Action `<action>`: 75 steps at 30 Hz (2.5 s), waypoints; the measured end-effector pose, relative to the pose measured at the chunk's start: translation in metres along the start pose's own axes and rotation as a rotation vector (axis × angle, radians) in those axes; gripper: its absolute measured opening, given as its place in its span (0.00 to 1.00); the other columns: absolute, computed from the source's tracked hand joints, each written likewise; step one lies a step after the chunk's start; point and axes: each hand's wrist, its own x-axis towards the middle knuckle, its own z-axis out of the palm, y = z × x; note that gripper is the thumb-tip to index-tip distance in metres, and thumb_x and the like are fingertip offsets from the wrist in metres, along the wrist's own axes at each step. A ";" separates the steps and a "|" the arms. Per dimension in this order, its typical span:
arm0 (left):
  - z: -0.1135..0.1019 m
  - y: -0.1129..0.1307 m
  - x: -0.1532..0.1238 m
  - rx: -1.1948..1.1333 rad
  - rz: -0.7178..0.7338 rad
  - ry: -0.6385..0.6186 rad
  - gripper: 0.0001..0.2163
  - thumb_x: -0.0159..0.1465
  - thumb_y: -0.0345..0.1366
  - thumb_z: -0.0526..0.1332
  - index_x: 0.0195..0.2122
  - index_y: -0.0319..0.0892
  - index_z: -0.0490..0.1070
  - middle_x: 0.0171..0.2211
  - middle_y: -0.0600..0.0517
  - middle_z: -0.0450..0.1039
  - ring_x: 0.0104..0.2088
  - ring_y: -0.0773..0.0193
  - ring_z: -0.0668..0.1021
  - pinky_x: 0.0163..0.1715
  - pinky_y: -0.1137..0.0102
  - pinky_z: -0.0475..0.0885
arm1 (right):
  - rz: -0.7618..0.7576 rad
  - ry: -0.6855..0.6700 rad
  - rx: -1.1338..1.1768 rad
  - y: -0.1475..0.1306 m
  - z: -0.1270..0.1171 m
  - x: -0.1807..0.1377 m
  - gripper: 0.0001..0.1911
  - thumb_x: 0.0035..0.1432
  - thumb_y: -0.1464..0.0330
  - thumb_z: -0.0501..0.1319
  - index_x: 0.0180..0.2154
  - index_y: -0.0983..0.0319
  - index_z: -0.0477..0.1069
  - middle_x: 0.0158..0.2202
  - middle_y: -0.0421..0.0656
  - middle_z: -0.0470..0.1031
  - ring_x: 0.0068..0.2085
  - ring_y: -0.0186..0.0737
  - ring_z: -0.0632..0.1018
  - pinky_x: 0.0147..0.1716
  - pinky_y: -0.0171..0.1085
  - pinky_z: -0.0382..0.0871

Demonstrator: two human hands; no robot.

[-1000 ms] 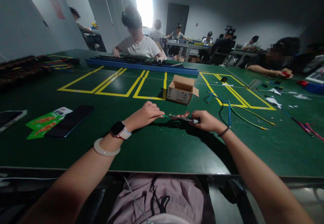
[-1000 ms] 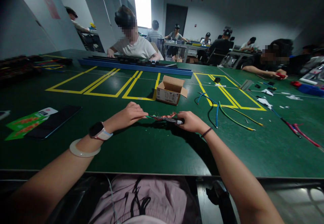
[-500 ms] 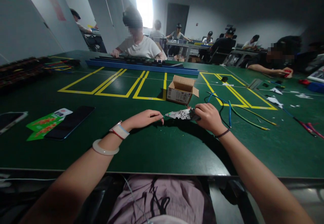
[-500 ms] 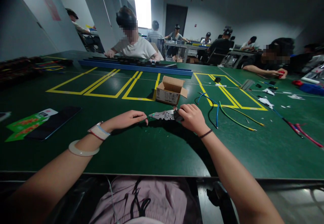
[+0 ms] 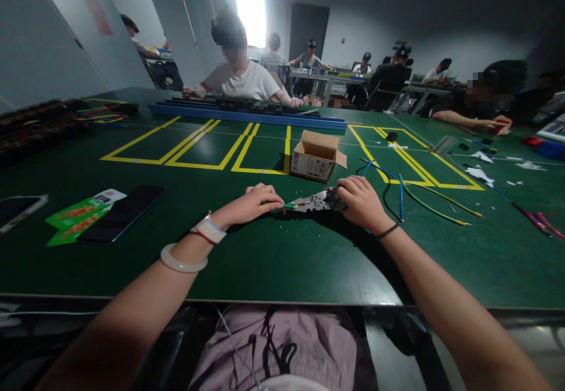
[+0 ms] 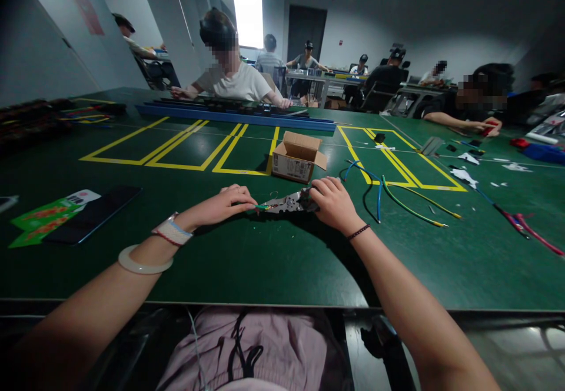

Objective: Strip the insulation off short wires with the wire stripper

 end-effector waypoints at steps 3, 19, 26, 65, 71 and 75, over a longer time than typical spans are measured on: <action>-0.001 0.000 0.000 -0.008 0.061 0.003 0.16 0.69 0.45 0.52 0.46 0.44 0.75 0.41 0.50 0.70 0.42 0.59 0.68 0.42 0.66 0.59 | 0.005 -0.008 0.040 0.000 0.002 0.000 0.09 0.51 0.74 0.57 0.37 0.61 0.70 0.45 0.50 0.73 0.45 0.47 0.68 0.48 0.44 0.60; 0.005 -0.007 0.001 0.066 0.137 0.096 0.15 0.68 0.44 0.54 0.46 0.45 0.76 0.40 0.49 0.72 0.43 0.58 0.66 0.45 0.64 0.58 | -0.068 0.024 -0.037 0.012 -0.007 -0.003 0.15 0.45 0.76 0.58 0.38 0.60 0.70 0.50 0.49 0.71 0.49 0.48 0.69 0.54 0.47 0.59; 0.006 -0.005 0.002 0.089 0.152 0.118 0.14 0.68 0.43 0.55 0.46 0.44 0.76 0.40 0.49 0.72 0.44 0.58 0.66 0.47 0.64 0.57 | -0.102 0.042 -0.085 0.015 -0.012 -0.005 0.14 0.48 0.75 0.57 0.39 0.59 0.69 0.51 0.48 0.70 0.51 0.47 0.68 0.55 0.47 0.57; 0.002 0.008 -0.003 -0.076 0.272 0.201 0.12 0.66 0.42 0.58 0.42 0.41 0.78 0.34 0.49 0.73 0.40 0.60 0.69 0.42 0.65 0.64 | -0.041 0.052 0.075 0.006 0.002 -0.002 0.12 0.45 0.78 0.56 0.33 0.61 0.66 0.40 0.48 0.73 0.40 0.44 0.69 0.42 0.41 0.62; 0.002 0.007 -0.003 -0.169 0.284 0.261 0.12 0.65 0.42 0.60 0.41 0.41 0.79 0.34 0.48 0.72 0.39 0.60 0.71 0.40 0.66 0.67 | 0.017 0.033 0.168 0.002 0.007 -0.002 0.10 0.42 0.78 0.56 0.28 0.59 0.63 0.35 0.47 0.70 0.37 0.43 0.68 0.37 0.39 0.62; 0.002 0.007 -0.003 -0.212 0.262 0.264 0.12 0.65 0.42 0.60 0.40 0.42 0.79 0.33 0.48 0.72 0.39 0.61 0.71 0.40 0.66 0.68 | 0.020 0.090 0.159 0.000 0.006 -0.002 0.09 0.43 0.78 0.57 0.28 0.59 0.62 0.35 0.46 0.71 0.37 0.42 0.68 0.37 0.39 0.62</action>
